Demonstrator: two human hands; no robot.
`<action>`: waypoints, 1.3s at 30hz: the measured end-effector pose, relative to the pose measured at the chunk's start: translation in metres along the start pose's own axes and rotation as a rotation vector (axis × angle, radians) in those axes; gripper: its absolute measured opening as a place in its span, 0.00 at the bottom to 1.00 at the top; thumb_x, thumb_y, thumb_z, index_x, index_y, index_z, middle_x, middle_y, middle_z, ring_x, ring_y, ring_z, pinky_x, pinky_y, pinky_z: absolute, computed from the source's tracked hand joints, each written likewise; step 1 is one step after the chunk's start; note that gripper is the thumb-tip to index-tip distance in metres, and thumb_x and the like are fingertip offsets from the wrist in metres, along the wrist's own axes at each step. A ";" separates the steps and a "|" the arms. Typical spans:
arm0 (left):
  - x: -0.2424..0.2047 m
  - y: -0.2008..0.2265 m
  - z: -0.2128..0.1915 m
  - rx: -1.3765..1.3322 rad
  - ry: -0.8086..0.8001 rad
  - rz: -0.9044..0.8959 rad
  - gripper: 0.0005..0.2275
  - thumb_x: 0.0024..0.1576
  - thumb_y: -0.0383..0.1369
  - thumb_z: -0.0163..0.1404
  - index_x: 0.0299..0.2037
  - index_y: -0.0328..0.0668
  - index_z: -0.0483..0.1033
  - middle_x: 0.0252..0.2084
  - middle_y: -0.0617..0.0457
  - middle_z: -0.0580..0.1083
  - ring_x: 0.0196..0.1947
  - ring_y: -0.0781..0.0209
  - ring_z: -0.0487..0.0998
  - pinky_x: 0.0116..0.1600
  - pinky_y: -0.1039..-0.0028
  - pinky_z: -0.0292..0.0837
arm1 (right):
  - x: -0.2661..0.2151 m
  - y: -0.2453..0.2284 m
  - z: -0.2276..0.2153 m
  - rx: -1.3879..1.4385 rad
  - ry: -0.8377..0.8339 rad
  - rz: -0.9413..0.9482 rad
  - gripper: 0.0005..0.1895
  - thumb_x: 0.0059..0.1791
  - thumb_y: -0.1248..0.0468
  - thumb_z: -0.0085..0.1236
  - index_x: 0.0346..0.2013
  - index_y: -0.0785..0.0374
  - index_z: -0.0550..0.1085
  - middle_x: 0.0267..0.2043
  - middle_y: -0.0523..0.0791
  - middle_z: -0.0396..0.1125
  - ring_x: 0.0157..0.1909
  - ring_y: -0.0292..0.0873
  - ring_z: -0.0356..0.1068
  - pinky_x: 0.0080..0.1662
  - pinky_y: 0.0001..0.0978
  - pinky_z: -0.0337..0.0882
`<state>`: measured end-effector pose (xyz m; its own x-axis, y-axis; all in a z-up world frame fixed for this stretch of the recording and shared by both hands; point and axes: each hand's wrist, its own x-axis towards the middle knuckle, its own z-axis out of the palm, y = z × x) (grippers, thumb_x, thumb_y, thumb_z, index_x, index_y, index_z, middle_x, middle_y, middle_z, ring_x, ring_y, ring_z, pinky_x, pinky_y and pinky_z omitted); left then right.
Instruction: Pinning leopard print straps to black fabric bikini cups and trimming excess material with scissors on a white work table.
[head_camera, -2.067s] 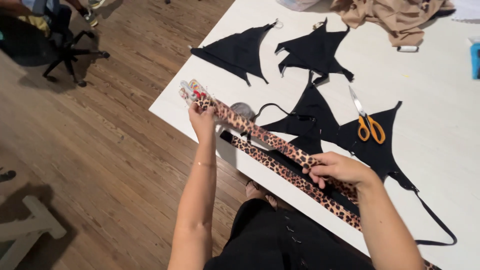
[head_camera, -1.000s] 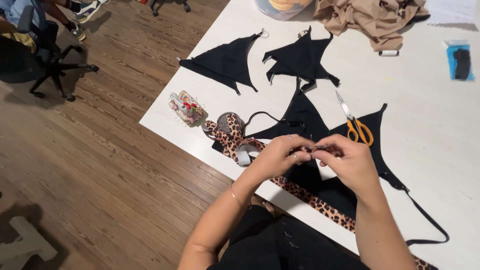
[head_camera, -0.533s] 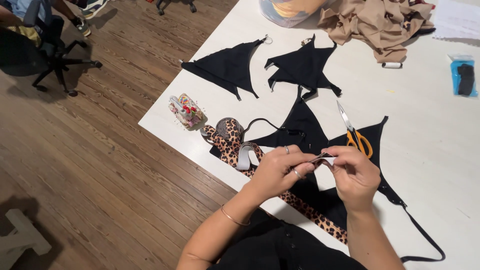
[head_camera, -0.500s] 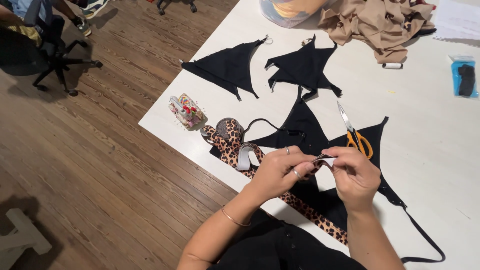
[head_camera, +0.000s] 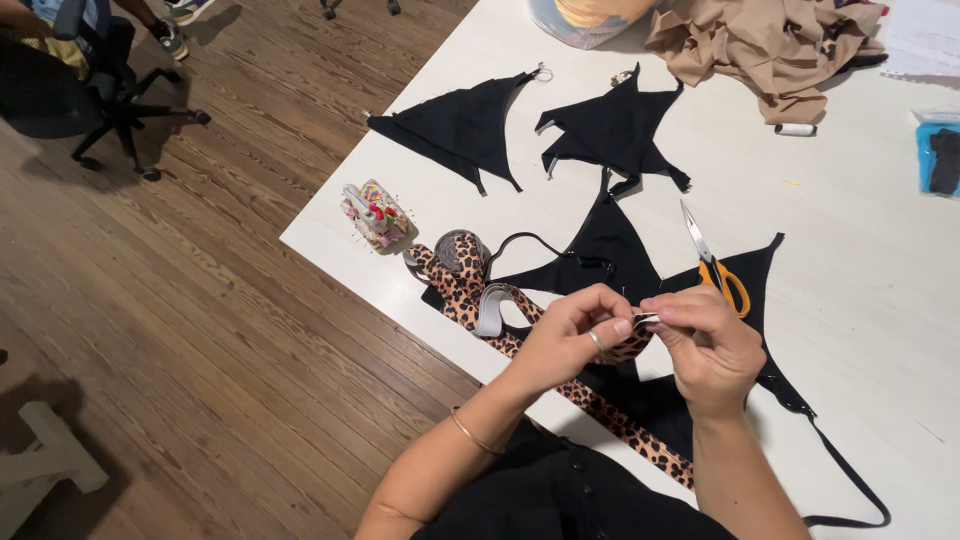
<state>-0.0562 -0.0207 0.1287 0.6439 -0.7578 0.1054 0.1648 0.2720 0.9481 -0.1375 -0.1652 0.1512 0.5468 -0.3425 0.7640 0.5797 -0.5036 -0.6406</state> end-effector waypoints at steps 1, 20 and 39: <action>-0.001 -0.004 0.001 0.001 0.002 0.001 0.05 0.60 0.30 0.56 0.42 0.40 0.80 0.25 0.58 0.70 0.29 0.72 0.70 0.36 0.81 0.68 | -0.001 0.001 0.000 0.003 -0.001 -0.001 0.05 0.46 0.78 0.64 0.30 0.73 0.75 0.32 0.57 0.74 0.31 0.50 0.74 0.35 0.34 0.74; -0.014 -0.005 0.005 -0.166 0.008 0.055 0.05 0.63 0.30 0.53 0.42 0.35 0.75 0.32 0.54 0.71 0.36 0.72 0.69 0.43 0.81 0.66 | -0.013 0.000 0.007 0.153 0.000 0.113 0.06 0.45 0.75 0.64 0.32 0.74 0.74 0.35 0.60 0.73 0.37 0.49 0.70 0.36 0.33 0.75; -0.010 0.007 0.011 -0.231 0.039 0.024 0.04 0.61 0.28 0.56 0.40 0.35 0.75 0.47 0.46 0.78 0.39 0.72 0.72 0.44 0.82 0.69 | -0.014 0.007 0.007 0.082 -0.003 0.058 0.05 0.43 0.75 0.67 0.28 0.68 0.77 0.33 0.54 0.75 0.37 0.47 0.69 0.45 0.37 0.73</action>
<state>-0.0692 -0.0179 0.1371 0.6774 -0.7271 0.1115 0.3127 0.4218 0.8511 -0.1364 -0.1583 0.1356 0.5827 -0.3664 0.7254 0.5948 -0.4160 -0.6879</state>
